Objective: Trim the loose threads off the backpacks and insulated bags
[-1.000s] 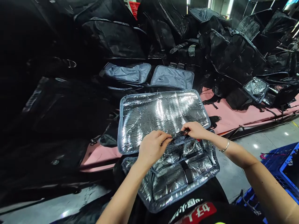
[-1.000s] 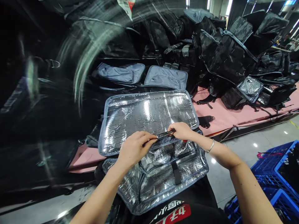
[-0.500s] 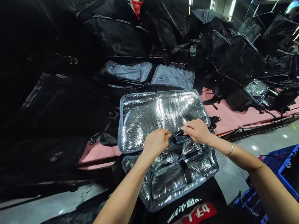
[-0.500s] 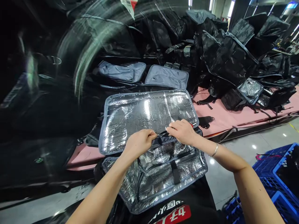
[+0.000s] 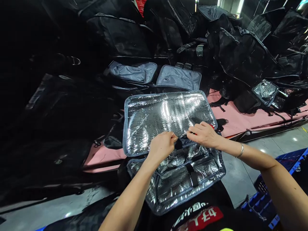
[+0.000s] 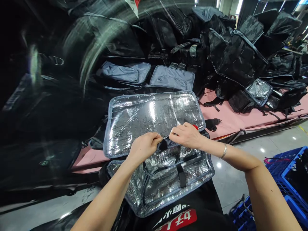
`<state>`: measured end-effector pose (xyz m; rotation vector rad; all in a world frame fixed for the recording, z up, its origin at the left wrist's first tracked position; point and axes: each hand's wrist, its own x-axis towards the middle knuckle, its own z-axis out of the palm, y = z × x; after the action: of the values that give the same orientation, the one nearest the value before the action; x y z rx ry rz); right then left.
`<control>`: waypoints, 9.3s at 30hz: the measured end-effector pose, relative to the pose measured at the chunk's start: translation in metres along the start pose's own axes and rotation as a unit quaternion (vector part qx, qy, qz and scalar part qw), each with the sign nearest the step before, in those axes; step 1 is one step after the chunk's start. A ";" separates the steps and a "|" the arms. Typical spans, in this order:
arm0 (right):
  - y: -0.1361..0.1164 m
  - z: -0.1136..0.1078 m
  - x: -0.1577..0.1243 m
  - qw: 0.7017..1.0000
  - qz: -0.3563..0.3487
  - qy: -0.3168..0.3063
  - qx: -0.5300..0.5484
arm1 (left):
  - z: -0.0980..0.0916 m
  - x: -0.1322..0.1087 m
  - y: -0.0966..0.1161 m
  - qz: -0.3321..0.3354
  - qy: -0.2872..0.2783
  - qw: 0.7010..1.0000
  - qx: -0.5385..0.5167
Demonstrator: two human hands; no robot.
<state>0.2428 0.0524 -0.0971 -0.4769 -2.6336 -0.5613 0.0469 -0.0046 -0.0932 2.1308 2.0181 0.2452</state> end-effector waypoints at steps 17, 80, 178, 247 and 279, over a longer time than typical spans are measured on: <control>0.031 0.021 0.006 0.982 -0.013 -0.063 0.176 | 0.002 -0.001 0.000 -0.001 -0.021 1.000 0.011; 0.021 0.012 -0.003 0.996 -0.044 -0.021 0.079 | 0.010 -0.003 0.001 0.013 0.010 1.000 0.008; -0.040 0.032 0.044 0.993 0.000 0.093 0.068 | -0.006 -0.052 -0.048 -0.062 0.192 0.978 0.044; -0.037 0.047 0.038 0.929 0.154 -0.005 0.336 | 0.033 -0.068 -0.045 -0.082 0.450 0.889 -0.038; -0.065 0.018 0.031 0.864 0.346 0.088 0.354 | 0.054 -0.070 -0.033 -0.110 0.401 0.908 -0.049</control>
<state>0.1843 0.0116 -0.1188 -0.9779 -2.0600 0.5473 0.0245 -0.0741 -0.1532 1.8700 2.5354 1.3363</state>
